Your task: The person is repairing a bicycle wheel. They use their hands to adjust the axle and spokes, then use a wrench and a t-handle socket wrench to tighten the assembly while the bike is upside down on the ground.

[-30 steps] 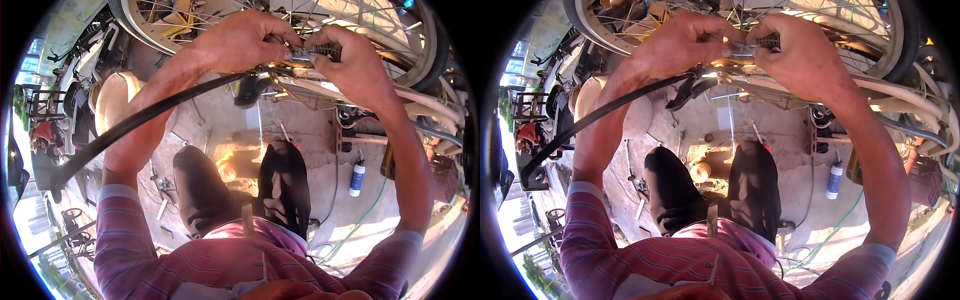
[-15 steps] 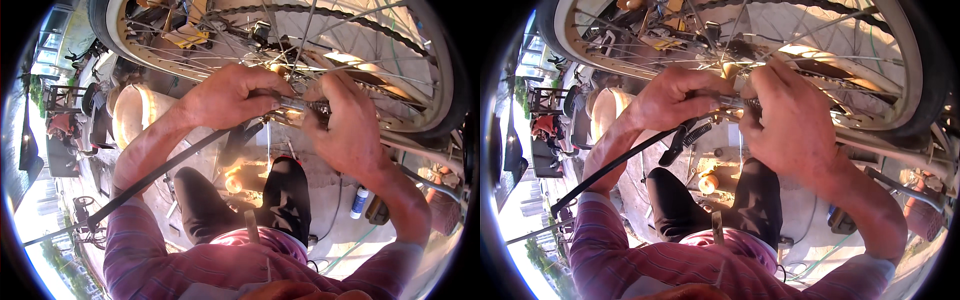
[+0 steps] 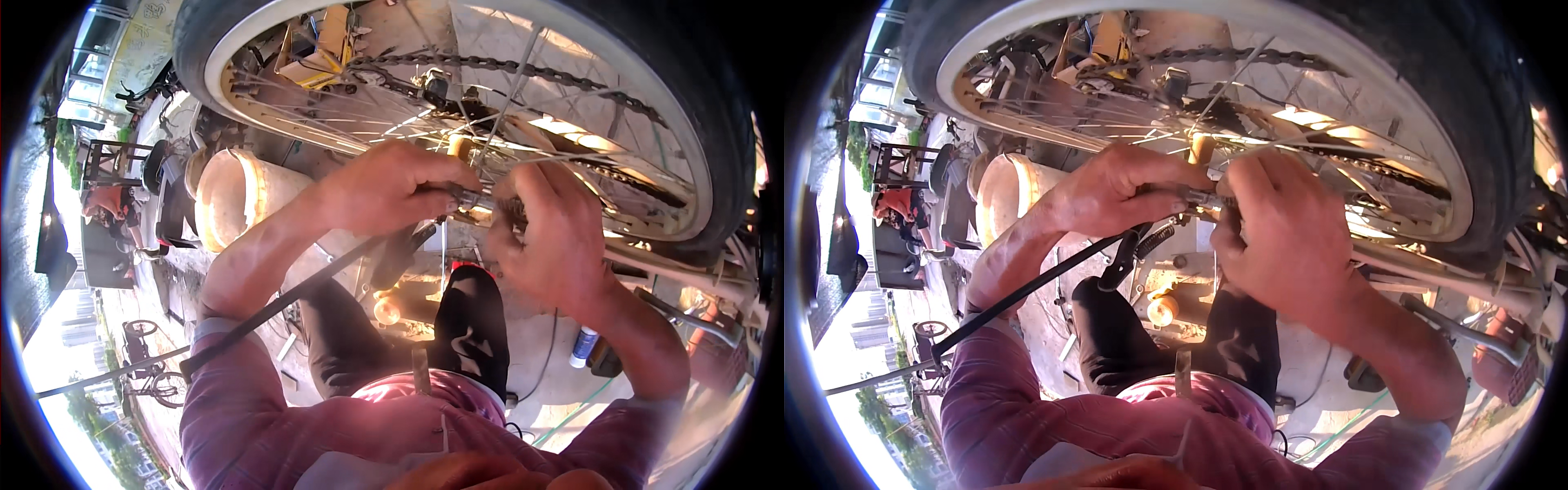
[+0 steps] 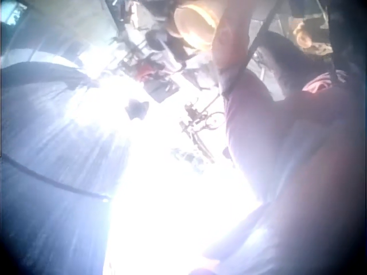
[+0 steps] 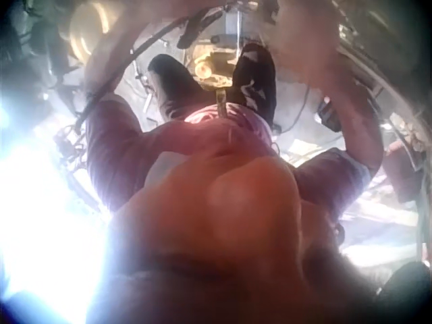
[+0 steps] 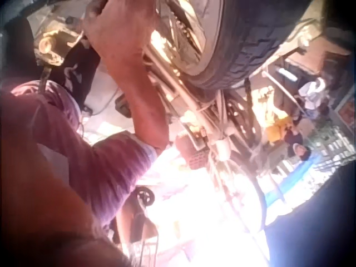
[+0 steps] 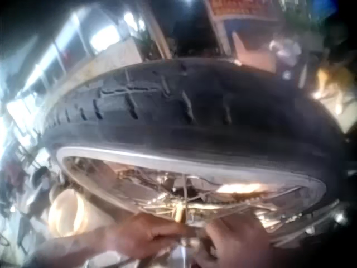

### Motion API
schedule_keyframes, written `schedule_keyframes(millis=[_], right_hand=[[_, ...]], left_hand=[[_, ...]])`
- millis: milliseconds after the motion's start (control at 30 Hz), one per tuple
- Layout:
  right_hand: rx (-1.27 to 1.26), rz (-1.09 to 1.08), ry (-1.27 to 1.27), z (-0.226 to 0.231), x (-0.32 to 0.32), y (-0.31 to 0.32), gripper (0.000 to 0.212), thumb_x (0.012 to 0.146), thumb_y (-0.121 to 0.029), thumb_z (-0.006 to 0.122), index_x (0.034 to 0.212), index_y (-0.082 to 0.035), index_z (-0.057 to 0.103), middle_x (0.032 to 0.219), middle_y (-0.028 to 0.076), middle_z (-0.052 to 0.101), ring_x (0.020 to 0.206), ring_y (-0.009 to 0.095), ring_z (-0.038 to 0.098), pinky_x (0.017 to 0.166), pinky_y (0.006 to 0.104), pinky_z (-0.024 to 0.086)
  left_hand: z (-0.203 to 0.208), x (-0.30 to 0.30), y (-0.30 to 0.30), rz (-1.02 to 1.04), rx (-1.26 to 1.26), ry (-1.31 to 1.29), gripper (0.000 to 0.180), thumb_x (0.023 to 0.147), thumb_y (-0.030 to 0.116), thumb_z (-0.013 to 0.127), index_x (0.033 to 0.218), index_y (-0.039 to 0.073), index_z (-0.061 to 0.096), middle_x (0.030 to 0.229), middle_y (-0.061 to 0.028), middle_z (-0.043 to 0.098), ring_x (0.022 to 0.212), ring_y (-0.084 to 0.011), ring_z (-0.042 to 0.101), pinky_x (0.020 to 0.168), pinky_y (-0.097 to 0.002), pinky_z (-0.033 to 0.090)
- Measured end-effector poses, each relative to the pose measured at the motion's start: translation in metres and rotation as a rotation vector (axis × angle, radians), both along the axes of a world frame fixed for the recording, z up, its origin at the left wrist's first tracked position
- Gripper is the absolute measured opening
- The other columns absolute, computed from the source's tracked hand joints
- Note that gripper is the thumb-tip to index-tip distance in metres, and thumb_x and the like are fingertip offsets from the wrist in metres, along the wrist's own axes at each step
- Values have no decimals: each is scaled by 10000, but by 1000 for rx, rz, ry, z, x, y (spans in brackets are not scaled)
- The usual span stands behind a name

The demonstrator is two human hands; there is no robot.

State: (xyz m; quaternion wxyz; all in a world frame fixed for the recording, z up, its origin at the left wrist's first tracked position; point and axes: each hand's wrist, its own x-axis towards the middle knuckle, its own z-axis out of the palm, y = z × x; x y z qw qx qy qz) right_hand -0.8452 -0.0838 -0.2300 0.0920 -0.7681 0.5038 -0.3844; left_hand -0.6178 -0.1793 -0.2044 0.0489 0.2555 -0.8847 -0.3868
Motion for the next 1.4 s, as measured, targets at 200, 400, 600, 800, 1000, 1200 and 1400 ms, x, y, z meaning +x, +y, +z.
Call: schedule_keyframes(millis=[200, 400, 600, 800, 1000, 1200, 1400], right_hand=[[-7, -102, 73, 0, 5, 3, 212, 737, -121, 708, 905, -43, 605, 862, 155, 654, 790, 377, 657, 701, 486, 523], [0, -88, 101, 2, 8, 9, 287, 762, -231, 743, 973, -53, 666, 942, 153, 693, 930, 379, 671, 807, 473, 527], [15, -274, 133, 45, -20, 47, 247, 853, -252, 701, 986, -45, 689, 913, 83, 712, 895, 241, 681, 811, 385, 524], [572, -112, -924, 42, -18, 155, 190, 954, -242, 625, 934, -53, 637, 780, 0, 524, 693, 91, 470, 555, 250, 361], [606, -230, -2264, -158, 9, 271, 166, 963, -202, 625, 1002, -51, 681, 939, 80, 686, 813, 207, 624, 722, 306, 516], [671, -374, -2444, -363, -12, 396, 244, 866, 117, 417, 1039, 54, 577, 1119, 180, 638, 1083, 302, 674, 995, 383, 588], [599, -521, -1421, -246, 1, 299, 353, 1052, -119, 482, 1370, 4, 577, 1281, 141, 669, 1111, 250, 681, 911, 338, 547]], left_hand=[[3, -4, -2, -34, -66, 19, 282, 943, 143, 663, 1216, 74, 677, 933, -114, 725, 846, -203, 683, 777, -356, 539], [-8, 3, -1, -20, -110, 78, 312, 949, 187, 654, 1238, 77, 689, 939, -108, 725, 849, -176, 665, 789, -353, 535], [-8, -1, 2, 47, -15, 41, 337, 953, 206, 655, 1267, 96, 704, 990, -114, 738, 902, -198, 682, 816, -351, 541], [-12, 1, 0, -4, -154, 61, 337, 949, 200, 656, 1264, 91, 702, 1037, -128, 747, 935, -235, 694, 852, -373, 541], [-5, 4, 3, -17, -161, 18, 346, 953, 195, 646, 1284, 105, 691, 1019, -131, 745, 910, -233, 692, 834, -375, 539], [-7, 6, 4, -14, -190, 47, 338, 946, 191, 646, 1270, 112, 701, 1002, -136, 742, 906, -235, 692, 834, -377, 537], [-11, 5, 2, 0, -173, 74, 336, 933, 194, 654, 1247, 90, 711, 1028, -150, 741, 933, -260, 694, 860, -382, 537]])
